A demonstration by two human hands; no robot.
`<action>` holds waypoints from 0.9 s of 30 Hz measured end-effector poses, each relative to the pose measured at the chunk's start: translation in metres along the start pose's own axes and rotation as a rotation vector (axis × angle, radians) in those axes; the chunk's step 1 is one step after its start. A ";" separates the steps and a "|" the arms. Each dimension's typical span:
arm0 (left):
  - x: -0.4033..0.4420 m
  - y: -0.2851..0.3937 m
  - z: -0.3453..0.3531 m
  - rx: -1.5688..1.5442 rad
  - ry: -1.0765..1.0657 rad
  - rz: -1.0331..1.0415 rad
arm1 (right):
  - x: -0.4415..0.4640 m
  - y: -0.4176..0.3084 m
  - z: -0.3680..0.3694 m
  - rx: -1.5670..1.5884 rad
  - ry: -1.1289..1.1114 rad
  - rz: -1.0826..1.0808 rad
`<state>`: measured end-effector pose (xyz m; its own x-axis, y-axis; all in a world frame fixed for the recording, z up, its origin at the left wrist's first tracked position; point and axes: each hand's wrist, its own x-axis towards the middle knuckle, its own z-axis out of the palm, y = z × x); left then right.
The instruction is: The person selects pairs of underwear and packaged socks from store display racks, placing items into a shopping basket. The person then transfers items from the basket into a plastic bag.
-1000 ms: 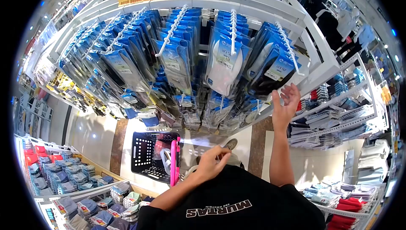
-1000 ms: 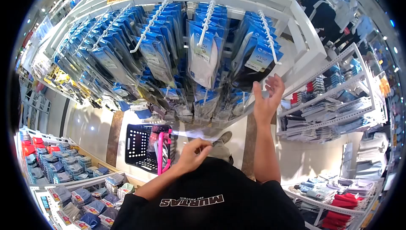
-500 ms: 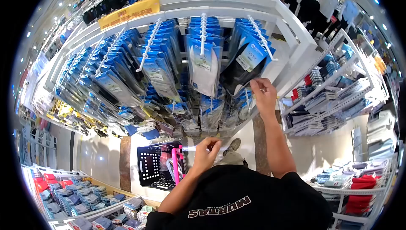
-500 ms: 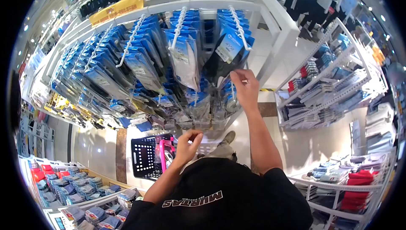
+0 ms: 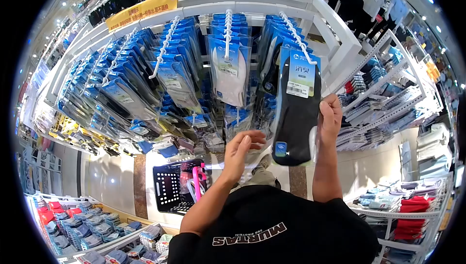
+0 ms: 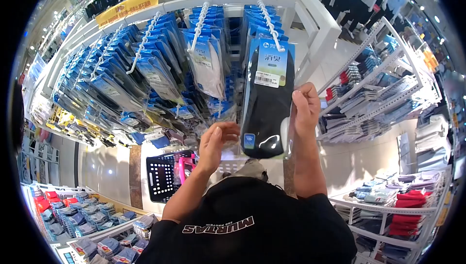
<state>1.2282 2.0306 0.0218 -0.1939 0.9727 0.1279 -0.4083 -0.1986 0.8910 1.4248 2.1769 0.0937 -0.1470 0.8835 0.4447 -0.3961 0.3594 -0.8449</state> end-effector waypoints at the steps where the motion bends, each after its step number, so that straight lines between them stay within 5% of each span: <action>1: 0.004 0.005 0.008 -0.043 -0.037 0.015 | 0.001 -0.001 -0.003 0.047 -0.012 0.050; 6: 0.007 0.016 0.030 -0.038 -0.255 0.045 | -0.008 0.018 -0.016 0.230 0.053 0.163; 11: -0.001 0.028 0.051 -0.126 -0.256 -0.085 | -0.008 -0.002 -0.006 0.154 -0.105 -0.021; 15: -0.006 0.038 0.064 0.347 -0.142 -0.028 | -0.013 0.001 -0.015 0.227 -0.122 0.013; 16: -0.008 0.038 0.068 0.391 -0.147 0.112 | -0.014 0.002 -0.020 0.267 -0.143 0.021; 18: -0.016 0.042 0.067 0.447 -0.227 0.016 | -0.018 0.001 -0.023 0.295 -0.122 0.054; 27: -0.038 0.031 0.075 0.959 -0.349 0.280 | -0.040 0.015 -0.012 0.144 0.015 0.401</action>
<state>1.2897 1.9966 0.0766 0.1575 0.9178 0.3644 0.5164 -0.3911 0.7618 1.4353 2.1510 0.0597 -0.3023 0.9495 0.0838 -0.4326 -0.0583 -0.8997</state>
